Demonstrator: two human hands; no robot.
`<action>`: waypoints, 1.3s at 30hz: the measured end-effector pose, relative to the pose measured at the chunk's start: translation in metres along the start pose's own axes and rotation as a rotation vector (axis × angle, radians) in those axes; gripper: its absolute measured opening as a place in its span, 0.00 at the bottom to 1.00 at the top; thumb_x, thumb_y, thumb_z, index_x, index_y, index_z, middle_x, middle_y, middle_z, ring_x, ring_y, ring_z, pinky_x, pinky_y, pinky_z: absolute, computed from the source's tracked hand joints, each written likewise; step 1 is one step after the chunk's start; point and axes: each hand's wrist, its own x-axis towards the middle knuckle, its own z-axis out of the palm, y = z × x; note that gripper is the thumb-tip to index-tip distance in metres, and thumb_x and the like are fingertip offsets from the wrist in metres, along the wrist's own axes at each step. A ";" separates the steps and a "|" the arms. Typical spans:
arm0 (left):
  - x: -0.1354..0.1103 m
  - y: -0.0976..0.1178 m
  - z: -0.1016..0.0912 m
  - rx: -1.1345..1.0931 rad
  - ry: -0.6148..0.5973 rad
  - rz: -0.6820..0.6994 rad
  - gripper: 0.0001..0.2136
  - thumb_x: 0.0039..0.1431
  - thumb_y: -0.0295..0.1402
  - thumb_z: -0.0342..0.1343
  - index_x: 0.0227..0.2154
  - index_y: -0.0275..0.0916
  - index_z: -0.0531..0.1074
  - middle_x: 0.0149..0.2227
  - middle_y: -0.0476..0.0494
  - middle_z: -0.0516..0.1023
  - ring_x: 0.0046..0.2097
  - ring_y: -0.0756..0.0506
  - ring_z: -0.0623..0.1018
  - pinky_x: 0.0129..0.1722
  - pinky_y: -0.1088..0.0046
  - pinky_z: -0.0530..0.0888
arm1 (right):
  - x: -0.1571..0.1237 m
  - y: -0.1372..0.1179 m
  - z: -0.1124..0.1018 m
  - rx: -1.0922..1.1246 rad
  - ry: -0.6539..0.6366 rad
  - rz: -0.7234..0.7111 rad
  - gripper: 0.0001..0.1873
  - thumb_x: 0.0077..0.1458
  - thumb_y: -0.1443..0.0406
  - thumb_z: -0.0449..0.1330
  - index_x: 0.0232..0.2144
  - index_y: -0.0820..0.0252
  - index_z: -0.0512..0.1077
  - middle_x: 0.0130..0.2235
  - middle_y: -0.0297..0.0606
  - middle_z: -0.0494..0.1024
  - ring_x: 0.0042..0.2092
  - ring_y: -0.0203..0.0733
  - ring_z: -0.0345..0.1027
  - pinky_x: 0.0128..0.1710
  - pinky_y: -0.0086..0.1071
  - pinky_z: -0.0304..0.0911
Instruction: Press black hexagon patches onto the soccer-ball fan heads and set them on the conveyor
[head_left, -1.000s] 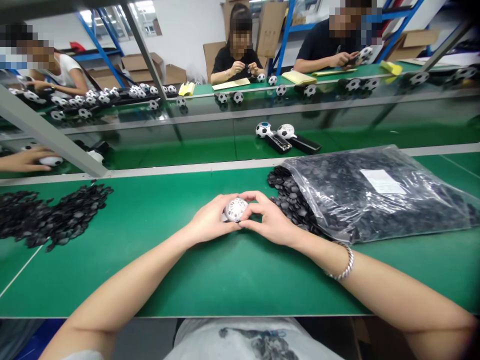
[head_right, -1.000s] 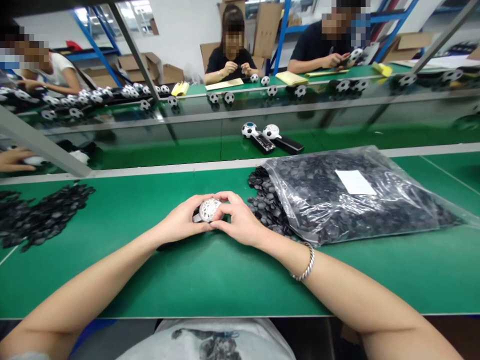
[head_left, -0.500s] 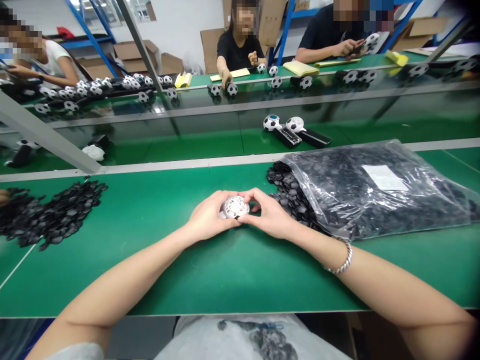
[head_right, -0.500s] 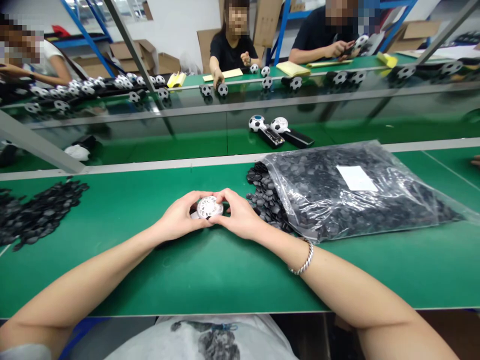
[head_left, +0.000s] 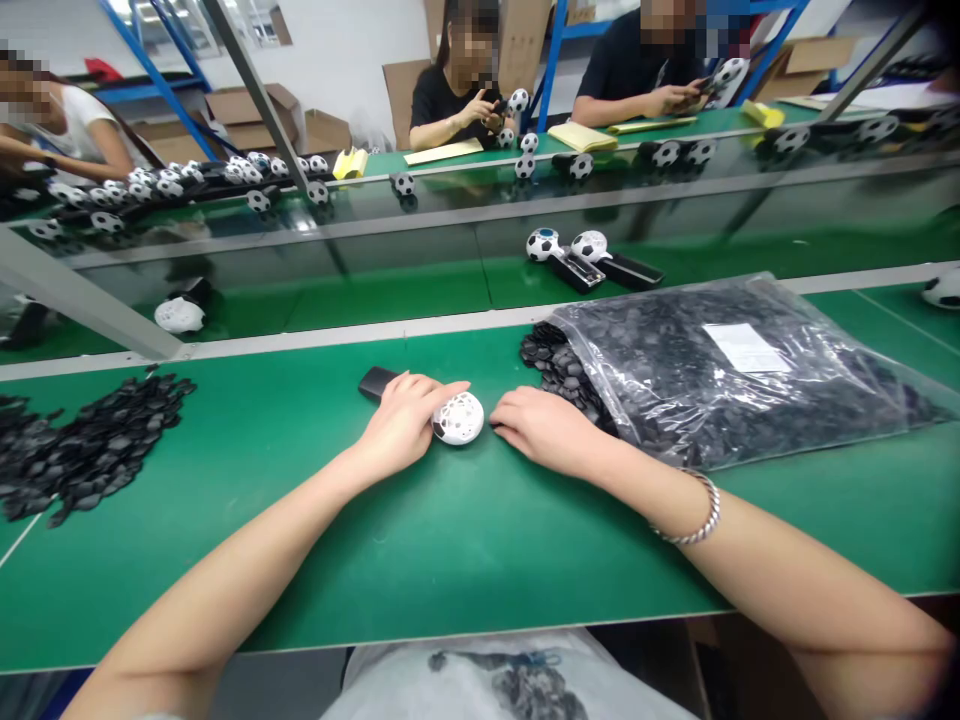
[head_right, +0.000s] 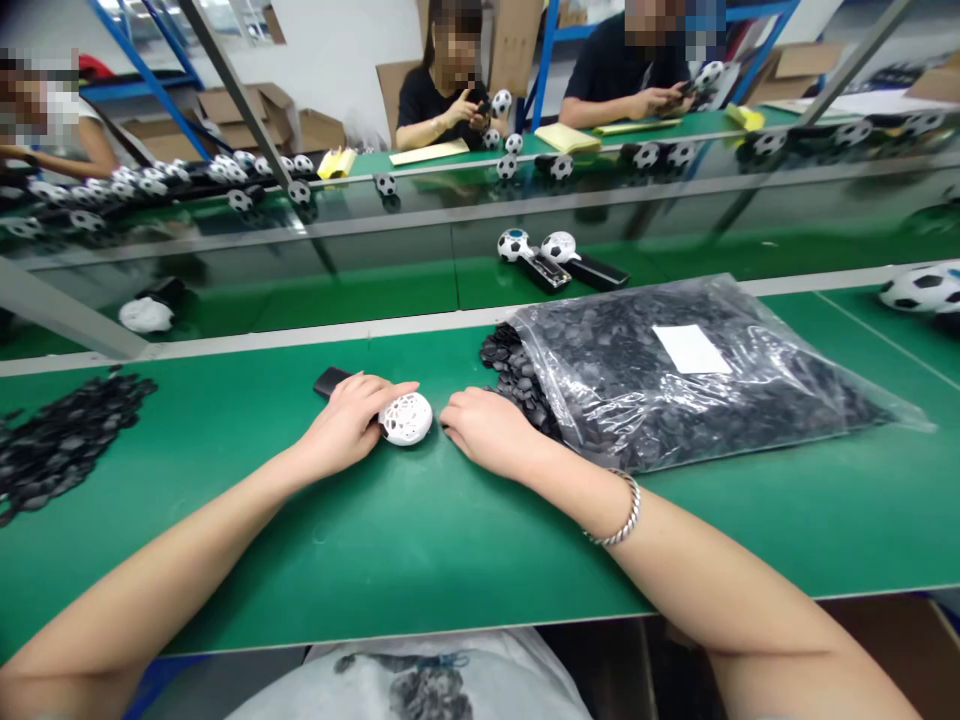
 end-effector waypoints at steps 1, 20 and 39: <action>0.000 -0.001 0.001 -0.012 -0.001 0.004 0.30 0.46 0.16 0.42 0.54 0.43 0.60 0.42 0.45 0.71 0.47 0.44 0.66 0.53 0.57 0.58 | 0.000 -0.001 0.001 -0.064 0.001 -0.024 0.11 0.57 0.68 0.50 0.34 0.63 0.72 0.34 0.43 0.73 0.37 0.43 0.64 0.37 0.34 0.57; -0.002 -0.001 0.003 -0.074 0.021 -0.034 0.29 0.47 0.18 0.43 0.53 0.45 0.60 0.44 0.46 0.70 0.50 0.45 0.66 0.58 0.55 0.52 | -0.007 0.005 -0.008 0.374 0.192 0.034 0.09 0.56 0.66 0.54 0.35 0.59 0.75 0.36 0.39 0.75 0.38 0.39 0.69 0.40 0.32 0.63; -0.004 0.009 0.003 -0.134 0.042 -0.127 0.31 0.48 0.54 0.52 0.53 0.43 0.61 0.49 0.42 0.68 0.55 0.39 0.62 0.59 0.50 0.45 | 0.005 -0.021 0.009 0.839 0.353 0.104 0.03 0.51 0.66 0.58 0.28 0.61 0.70 0.29 0.34 0.71 0.32 0.35 0.64 0.34 0.30 0.61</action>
